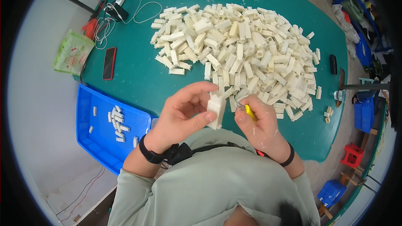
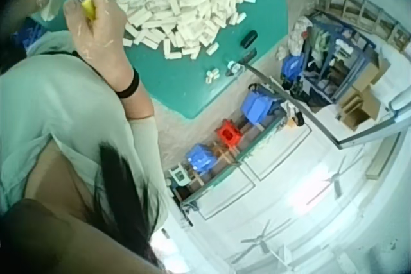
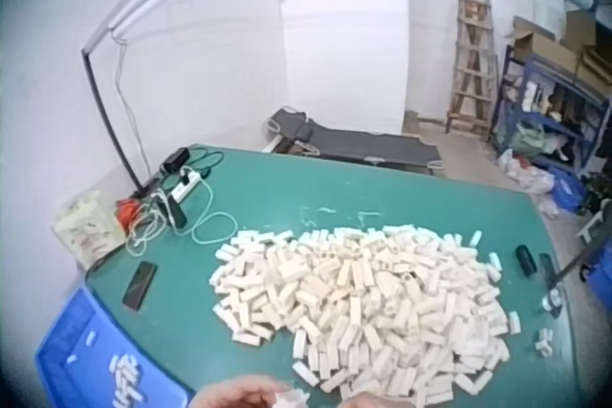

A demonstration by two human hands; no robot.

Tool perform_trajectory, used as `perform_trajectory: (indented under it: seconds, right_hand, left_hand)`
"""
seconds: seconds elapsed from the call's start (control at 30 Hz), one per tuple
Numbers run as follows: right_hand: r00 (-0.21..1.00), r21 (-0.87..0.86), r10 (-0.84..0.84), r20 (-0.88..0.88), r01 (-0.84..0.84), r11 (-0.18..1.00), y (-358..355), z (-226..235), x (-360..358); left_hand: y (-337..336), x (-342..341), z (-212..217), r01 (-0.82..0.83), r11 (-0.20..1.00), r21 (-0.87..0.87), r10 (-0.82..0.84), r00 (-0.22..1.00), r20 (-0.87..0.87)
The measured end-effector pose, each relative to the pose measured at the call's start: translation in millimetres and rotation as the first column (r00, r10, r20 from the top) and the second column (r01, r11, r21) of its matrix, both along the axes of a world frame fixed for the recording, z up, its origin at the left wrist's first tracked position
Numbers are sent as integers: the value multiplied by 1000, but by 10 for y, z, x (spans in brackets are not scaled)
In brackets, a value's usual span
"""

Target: The person uses a yellow utility knife to trim and shape small white plastic pieces. They hold each piece in their left hand and carefully shave off edges with the knife in their right hand, placing the finished pieces into a blue bin.

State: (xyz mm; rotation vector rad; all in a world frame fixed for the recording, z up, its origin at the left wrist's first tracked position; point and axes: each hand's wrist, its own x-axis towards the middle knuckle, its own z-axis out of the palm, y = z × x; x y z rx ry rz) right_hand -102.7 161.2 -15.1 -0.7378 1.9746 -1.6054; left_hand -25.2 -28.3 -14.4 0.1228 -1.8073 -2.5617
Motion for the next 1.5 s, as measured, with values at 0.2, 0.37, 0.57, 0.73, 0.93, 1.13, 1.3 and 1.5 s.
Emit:
perform_trajectory:
  seconds: [0.2, 0.37, 0.57, 0.73, 0.93, 1.13, 1.3, 1.5]
  right_hand:
    - [993, -7, 1, -117, -2, 1000, 41, 122, 105]
    - [983, 18, -26, -181, 29, 999, 16, 206, 199]
    - [966, -113, -180, -186, 161, 980, 46, 132, 171]
    - [935, -112, -271, -227, 251, 961, 103, 122, 201]
    - [933, -22, -64, -353, 61, 998, 53, 224, 224]
    - [934, -25, -61, -352, 56, 998, 22, 237, 237]
    - [935, -25, -56, -349, 50, 998, 11, 246, 235]
    - [936, -32, -55, -347, 47, 998, -7, 246, 235]
  left_hand:
    - [98, 80, 136, -49, 994, -101, 42, 996, -73]
    - [242, 49, 182, -168, 985, -23, 167, 985, -48]
    - [208, 93, 324, -152, 987, 54, 145, 983, 109]
    - [233, 197, 162, -282, 905, -320, 234, 955, -181]
    - [410, 150, 180, -394, 871, -295, 327, 911, -250]
    - [419, 130, 180, -459, 796, -394, 301, 865, -401]
    - [431, 145, 177, -526, 678, -513, 298, 835, -463]
    - [479, 129, 176, -595, 585, -551, 319, 793, -518]
